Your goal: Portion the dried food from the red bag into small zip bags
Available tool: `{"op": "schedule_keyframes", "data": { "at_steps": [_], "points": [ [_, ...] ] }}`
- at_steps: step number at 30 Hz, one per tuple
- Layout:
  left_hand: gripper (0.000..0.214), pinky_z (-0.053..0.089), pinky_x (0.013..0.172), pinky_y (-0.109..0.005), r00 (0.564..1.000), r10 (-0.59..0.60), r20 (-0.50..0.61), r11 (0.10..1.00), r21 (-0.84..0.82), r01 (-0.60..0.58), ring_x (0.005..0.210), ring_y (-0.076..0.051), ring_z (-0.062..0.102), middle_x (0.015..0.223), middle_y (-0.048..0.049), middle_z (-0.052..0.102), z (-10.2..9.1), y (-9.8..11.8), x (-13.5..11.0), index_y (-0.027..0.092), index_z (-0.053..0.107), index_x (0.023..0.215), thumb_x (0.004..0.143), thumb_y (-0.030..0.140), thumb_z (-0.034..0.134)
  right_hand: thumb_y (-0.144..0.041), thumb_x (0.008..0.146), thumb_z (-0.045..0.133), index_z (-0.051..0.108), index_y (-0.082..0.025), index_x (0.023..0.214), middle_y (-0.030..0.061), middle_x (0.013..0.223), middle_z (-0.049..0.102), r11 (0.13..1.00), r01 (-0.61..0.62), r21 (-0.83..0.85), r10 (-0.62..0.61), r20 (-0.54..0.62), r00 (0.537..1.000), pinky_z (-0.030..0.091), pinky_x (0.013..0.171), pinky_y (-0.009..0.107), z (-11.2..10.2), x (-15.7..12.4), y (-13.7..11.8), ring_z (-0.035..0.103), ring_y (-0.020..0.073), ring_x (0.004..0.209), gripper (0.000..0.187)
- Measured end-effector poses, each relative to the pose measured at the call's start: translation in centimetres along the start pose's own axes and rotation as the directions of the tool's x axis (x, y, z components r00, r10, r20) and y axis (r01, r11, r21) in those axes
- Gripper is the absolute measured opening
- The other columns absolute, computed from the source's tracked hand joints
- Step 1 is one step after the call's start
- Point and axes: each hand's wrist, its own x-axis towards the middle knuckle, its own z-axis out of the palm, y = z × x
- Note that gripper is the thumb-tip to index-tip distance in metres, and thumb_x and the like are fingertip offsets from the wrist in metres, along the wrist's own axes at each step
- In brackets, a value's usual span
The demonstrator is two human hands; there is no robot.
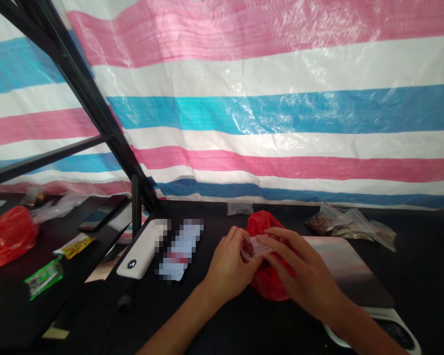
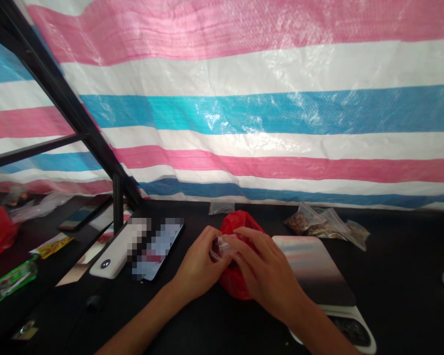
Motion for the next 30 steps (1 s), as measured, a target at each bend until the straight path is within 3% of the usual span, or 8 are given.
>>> {"op": "schedule_keyframes", "data": {
  "at_steps": [4,7,11,14,16,21,26,30],
  "points": [
    [0.015,0.037,0.066,-0.028,0.977,-0.175,-0.122,0.984,0.017,0.178,0.074,-0.019,0.059,0.082,0.0001,0.060,-0.8,-0.5,0.3,0.024,0.049,0.083,0.089,0.031,0.061,-0.020,0.097,0.052,0.062,-0.025,0.126,0.0115,0.121,0.065,0.997,-0.046,0.061,0.046,0.017,0.999,0.055,0.093,0.041,-0.9,0.6,0.1,0.064,0.0247,0.110,0.030],
    [0.018,0.034,0.064,-0.029,0.930,-0.333,-0.155,0.938,0.049,0.344,0.070,-0.021,0.062,0.076,-0.0012,0.062,-1.8,-0.9,0.8,0.024,0.046,0.084,0.092,0.036,0.057,-0.019,0.093,0.054,0.062,-0.024,0.121,0.0109,0.116,0.066,0.996,-0.051,0.067,0.033,0.243,0.969,0.054,0.091,0.042,-1.7,1.2,0.2,0.065,0.0253,0.104,0.029],
    [0.024,0.033,0.061,-0.028,0.916,-0.389,-0.094,0.919,0.024,0.393,0.068,-0.023,0.063,0.075,-0.0033,0.064,-2.1,-0.8,0.8,0.024,0.046,0.085,0.089,0.041,0.062,-0.015,0.089,0.054,0.062,-0.024,0.118,0.0098,0.113,0.066,0.996,-0.093,-0.010,0.087,0.464,0.881,0.052,0.091,0.044,-1.5,1.2,0.2,0.065,0.0260,0.102,0.032],
    [0.026,0.034,0.060,-0.027,0.924,-0.376,0.066,0.921,-0.078,0.381,0.069,-0.022,0.064,0.078,-0.0040,0.067,-1.6,-0.3,0.1,0.024,0.045,0.088,0.084,0.035,0.068,-0.013,0.087,0.053,0.062,-0.021,0.119,0.0115,0.115,0.066,0.988,-0.119,-0.098,0.152,0.480,0.864,0.052,0.091,0.043,-0.6,0.8,0.3,0.066,0.0263,0.101,0.035],
    [0.024,0.034,0.059,-0.027,0.932,-0.345,0.113,0.929,-0.104,0.356,0.069,-0.021,0.064,0.079,-0.0037,0.067,-1.2,0.0,-0.3,0.024,0.044,0.089,0.082,0.024,0.067,-0.014,0.087,0.053,0.061,-0.018,0.120,0.0136,0.115,0.066,0.977,-0.132,-0.166,0.195,0.462,0.865,0.052,0.087,0.042,-0.2,0.6,0.4,0.067,0.0266,0.098,0.035],
    [0.028,0.036,0.059,-0.025,0.936,-0.339,0.097,0.923,-0.160,0.351,0.068,-0.017,0.060,0.077,-0.0001,0.062,-0.9,0.1,-0.2,0.024,0.042,0.086,0.077,0.005,0.061,-0.018,0.092,0.052,0.058,-0.018,0.124,0.0128,0.116,0.068,0.968,-0.150,-0.200,0.234,0.516,0.824,0.053,0.080,0.039,0.1,0.3,0.5,0.069,0.0264,0.094,0.032],
    [0.025,0.037,0.059,-0.022,0.899,-0.426,0.102,0.826,-0.361,0.433,0.061,-0.012,0.051,0.068,0.0061,0.051,-0.8,0.2,0.7,0.022,0.045,0.082,0.078,0.000,0.055,-0.023,0.090,0.056,0.059,-0.018,0.123,0.0127,0.116,0.069,0.957,-0.196,-0.216,0.286,0.564,0.775,0.053,0.081,0.042,-0.4,0.5,0.1,0.070,0.0301,0.097,0.033],
    [0.022,0.036,0.057,-0.020,0.871,-0.481,0.106,0.758,-0.450,0.473,0.057,-0.010,0.046,0.064,0.0081,0.046,-0.9,0.2,0.8,0.022,0.046,0.081,0.079,0.001,0.052,-0.022,0.086,0.058,0.060,-0.020,0.123,0.0118,0.118,0.068,0.955,-0.220,-0.199,0.296,0.574,0.764,0.053,0.082,0.043,-0.6,0.6,-0.1,0.069,0.0302,0.099,0.037]
  ]
}}
